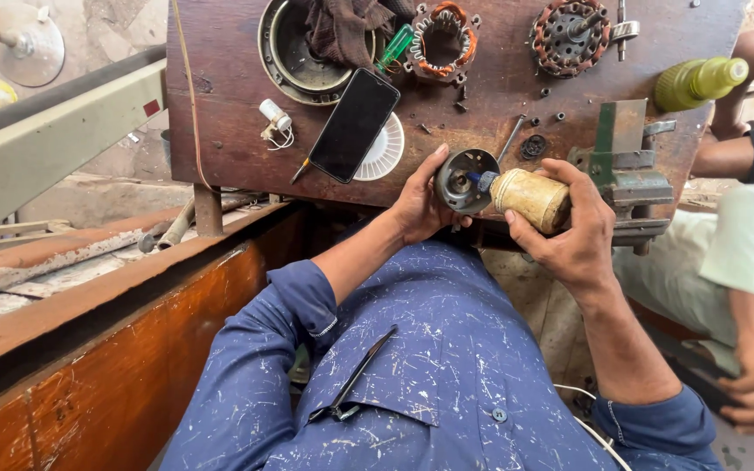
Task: The person cleans a cylindrical metal part with a cloth, applies lubricant from a bottle, and assembles small metal components into the cylinder. The person repeatedly handles and inspects the parts on a cluttered workbench.
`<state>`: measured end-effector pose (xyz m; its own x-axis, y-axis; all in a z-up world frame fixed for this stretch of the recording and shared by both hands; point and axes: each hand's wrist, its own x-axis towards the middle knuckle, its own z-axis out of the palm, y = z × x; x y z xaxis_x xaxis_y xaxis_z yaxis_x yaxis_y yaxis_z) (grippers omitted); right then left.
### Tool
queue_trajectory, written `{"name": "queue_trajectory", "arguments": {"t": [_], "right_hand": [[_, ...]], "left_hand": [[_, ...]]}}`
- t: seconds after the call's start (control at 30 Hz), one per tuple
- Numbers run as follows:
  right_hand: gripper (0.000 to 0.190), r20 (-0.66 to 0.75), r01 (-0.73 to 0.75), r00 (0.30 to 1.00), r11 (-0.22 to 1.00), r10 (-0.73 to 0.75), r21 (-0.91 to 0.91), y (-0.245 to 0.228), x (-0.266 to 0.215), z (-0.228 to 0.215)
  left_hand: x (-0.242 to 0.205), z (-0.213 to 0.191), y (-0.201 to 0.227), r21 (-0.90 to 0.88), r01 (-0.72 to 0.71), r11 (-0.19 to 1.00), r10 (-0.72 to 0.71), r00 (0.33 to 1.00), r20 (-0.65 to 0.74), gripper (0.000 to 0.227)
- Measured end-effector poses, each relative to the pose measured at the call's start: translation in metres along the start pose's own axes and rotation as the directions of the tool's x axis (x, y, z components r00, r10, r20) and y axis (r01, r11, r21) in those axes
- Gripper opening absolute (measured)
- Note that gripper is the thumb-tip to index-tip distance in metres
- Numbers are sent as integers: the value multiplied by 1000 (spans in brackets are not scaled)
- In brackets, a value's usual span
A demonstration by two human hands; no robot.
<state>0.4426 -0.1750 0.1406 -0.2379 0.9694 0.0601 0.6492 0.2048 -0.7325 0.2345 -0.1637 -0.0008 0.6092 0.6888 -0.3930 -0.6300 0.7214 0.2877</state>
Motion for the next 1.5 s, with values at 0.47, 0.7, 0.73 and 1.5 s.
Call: {"name": "queue_trajectory", "arguments": {"t": [0.47, 0.7, 0.73, 1.5], "right_hand": [[63, 33, 78, 997, 992, -75, -95, -13, 5, 7], [62, 52, 110, 993, 983, -103, -144, -16, 2, 6], [62, 57, 106, 993, 983, -99, -150, -17, 2, 6], [61, 14, 122, 993, 973, -121, -198, -13, -2, 1]], "left_hand": [[-5, 6, 9, 28, -47, 999, 47, 999, -23, 72], [-6, 5, 12, 42, -55, 998, 55, 998, -11, 74], [-6, 4, 12, 34, -58, 998, 58, 998, -2, 74], [-5, 2, 5, 33, -48, 998, 47, 999, 25, 74]]}}
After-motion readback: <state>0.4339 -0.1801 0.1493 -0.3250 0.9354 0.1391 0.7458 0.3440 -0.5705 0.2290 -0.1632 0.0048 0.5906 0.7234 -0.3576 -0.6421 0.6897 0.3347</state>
